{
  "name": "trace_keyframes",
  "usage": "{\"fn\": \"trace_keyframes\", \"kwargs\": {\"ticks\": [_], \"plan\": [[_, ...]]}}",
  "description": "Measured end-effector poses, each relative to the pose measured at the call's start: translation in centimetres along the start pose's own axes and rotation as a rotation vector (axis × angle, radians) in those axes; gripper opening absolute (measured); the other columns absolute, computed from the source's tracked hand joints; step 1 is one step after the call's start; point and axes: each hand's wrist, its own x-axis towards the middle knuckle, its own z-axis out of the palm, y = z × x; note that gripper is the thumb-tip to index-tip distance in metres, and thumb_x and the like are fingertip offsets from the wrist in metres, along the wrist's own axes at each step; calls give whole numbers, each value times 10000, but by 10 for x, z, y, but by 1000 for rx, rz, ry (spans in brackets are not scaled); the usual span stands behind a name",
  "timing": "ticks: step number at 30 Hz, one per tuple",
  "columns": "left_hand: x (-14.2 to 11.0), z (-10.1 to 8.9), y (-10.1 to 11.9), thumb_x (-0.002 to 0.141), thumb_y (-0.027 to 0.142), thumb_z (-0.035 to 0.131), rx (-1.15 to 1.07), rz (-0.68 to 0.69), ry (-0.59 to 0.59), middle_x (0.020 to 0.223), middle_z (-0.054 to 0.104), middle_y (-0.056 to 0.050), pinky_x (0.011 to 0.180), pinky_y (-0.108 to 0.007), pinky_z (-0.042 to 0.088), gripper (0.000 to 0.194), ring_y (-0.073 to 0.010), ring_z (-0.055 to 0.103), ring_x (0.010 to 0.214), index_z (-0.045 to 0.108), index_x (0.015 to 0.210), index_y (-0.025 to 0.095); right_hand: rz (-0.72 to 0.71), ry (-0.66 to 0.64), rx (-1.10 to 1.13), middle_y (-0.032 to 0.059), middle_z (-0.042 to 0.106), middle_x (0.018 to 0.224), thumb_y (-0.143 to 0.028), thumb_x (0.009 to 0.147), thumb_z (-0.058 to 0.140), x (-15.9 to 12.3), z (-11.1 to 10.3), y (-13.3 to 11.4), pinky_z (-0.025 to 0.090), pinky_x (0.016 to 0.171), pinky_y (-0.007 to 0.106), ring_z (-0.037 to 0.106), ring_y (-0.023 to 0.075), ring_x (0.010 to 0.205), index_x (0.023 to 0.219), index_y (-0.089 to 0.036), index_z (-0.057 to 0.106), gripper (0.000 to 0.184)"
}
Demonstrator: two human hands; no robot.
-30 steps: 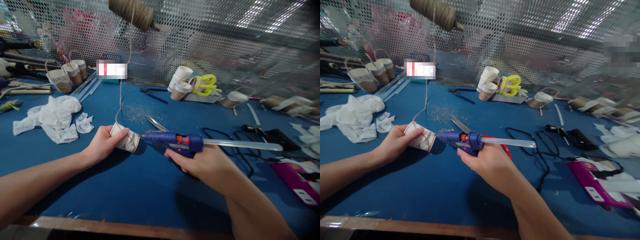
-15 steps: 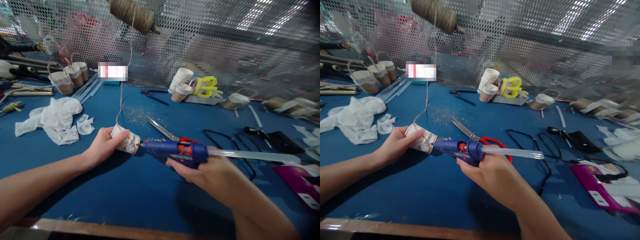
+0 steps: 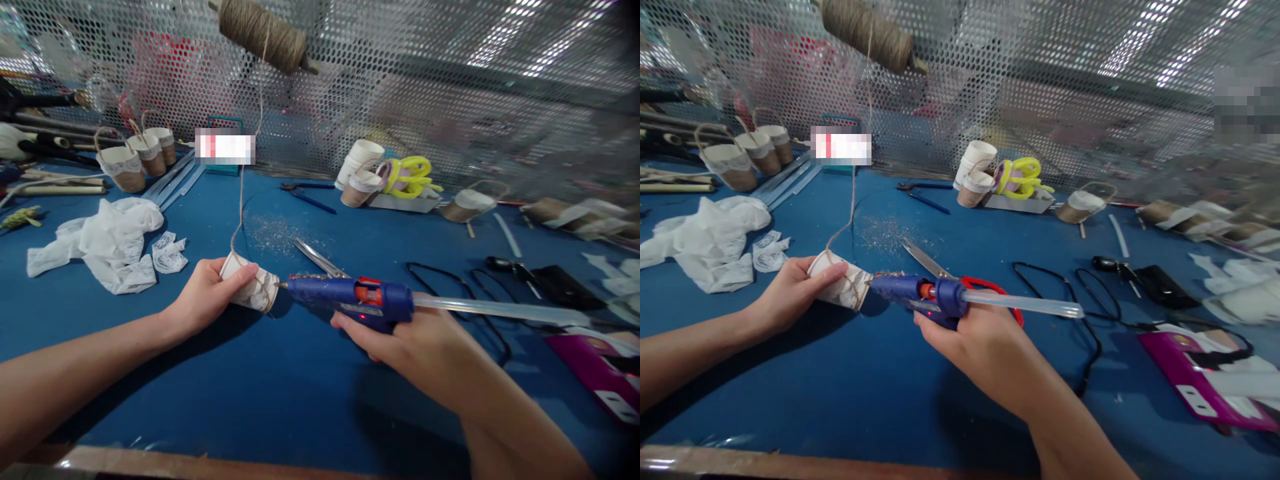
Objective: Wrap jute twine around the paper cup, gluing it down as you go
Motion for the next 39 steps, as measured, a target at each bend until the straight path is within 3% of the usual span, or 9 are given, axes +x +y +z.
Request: {"fn": "trace_keyframes", "kwargs": {"ticks": [3, 8, 12, 19, 25, 27, 30, 35, 39], "plan": [[0, 0, 1, 692, 395, 623, 9, -5, 2, 626, 672, -22, 530, -193, 441, 278, -115, 574, 544, 643, 668, 119, 106, -132, 111, 42, 568, 514, -308, 734, 428, 2, 3, 2, 342, 432, 288, 482, 162, 454, 721, -219, 681, 268], [0, 1, 0, 694, 407, 614, 29, 5, 1, 629, 675, -24, 530, -203, 444, 287, -123, 581, 541, 643, 670, 122, 505, -158, 285, 16, 546, 464, -391, 727, 463, 7, 7, -5, 370, 385, 277, 481, 148, 404, 631, -184, 621, 278], [0, 0, 0, 703, 400, 607, 37, 8, 1, 629, 672, -24, 530, -198, 440, 280, -118, 579, 541, 642, 671, 124, 562, -198, 368, 6, 535, 458, -397, 700, 474, 10, 7, -9, 372, 391, 282, 487, 149, 407, 630, -176, 611, 269], [-1, 1, 2, 695, 386, 622, -2, -9, -1, 608, 661, -9, 518, -181, 430, 264, -102, 560, 531, 635, 657, 125, 402, -178, 182, 29, 558, 487, -355, 749, 435, 7, 5, -6, 383, 426, 290, 506, 163, 446, 654, -179, 642, 288], [0, 1, 0, 692, 411, 624, 5, 1, -4, 644, 680, -26, 534, -199, 444, 285, -121, 583, 550, 645, 677, 128, -266, -27, -227, 34, 557, 456, -127, 791, 307, -2, 0, 1, 363, 428, 277, 510, 161, 432, 753, -220, 692, 398], [1, 0, -1, 694, 413, 621, 14, 10, -1, 653, 685, -33, 533, -206, 448, 287, -128, 590, 550, 647, 682, 128, -349, 55, -320, 4, 475, 380, -103, 804, 299, -3, -2, 0, 342, 428, 271, 481, 148, 398, 725, -235, 688, 419], [0, -1, -2, 704, 409, 614, 11, 12, -7, 659, 687, -34, 539, -210, 451, 283, -129, 593, 551, 649, 694, 128, -313, 79, -247, -30, 318, 309, -166, 846, 283, -4, -1, -4, 319, 424, 266, 443, 142, 375, 680, -252, 680, 439], [0, -1, -3, 707, 407, 616, 12, 16, -6, 641, 675, -22, 543, -205, 442, 283, -119, 580, 551, 645, 691, 126, -14, 27, -34, -31, 243, 315, -385, 865, 232, -9, 3, -9, 380, 455, 274, 442, 157, 408, 660, -229, 670, 508], [0, -1, -2, 711, 406, 615, 5, 14, -9, 647, 672, -27, 549, -207, 442, 284, -119, 578, 559, 643, 693, 123, -148, 76, -82, -41, 249, 311, -290, 862, 245, -5, -1, -9, 332, 409, 259, 349, 124, 333, 644, -224, 668, 480]]}}
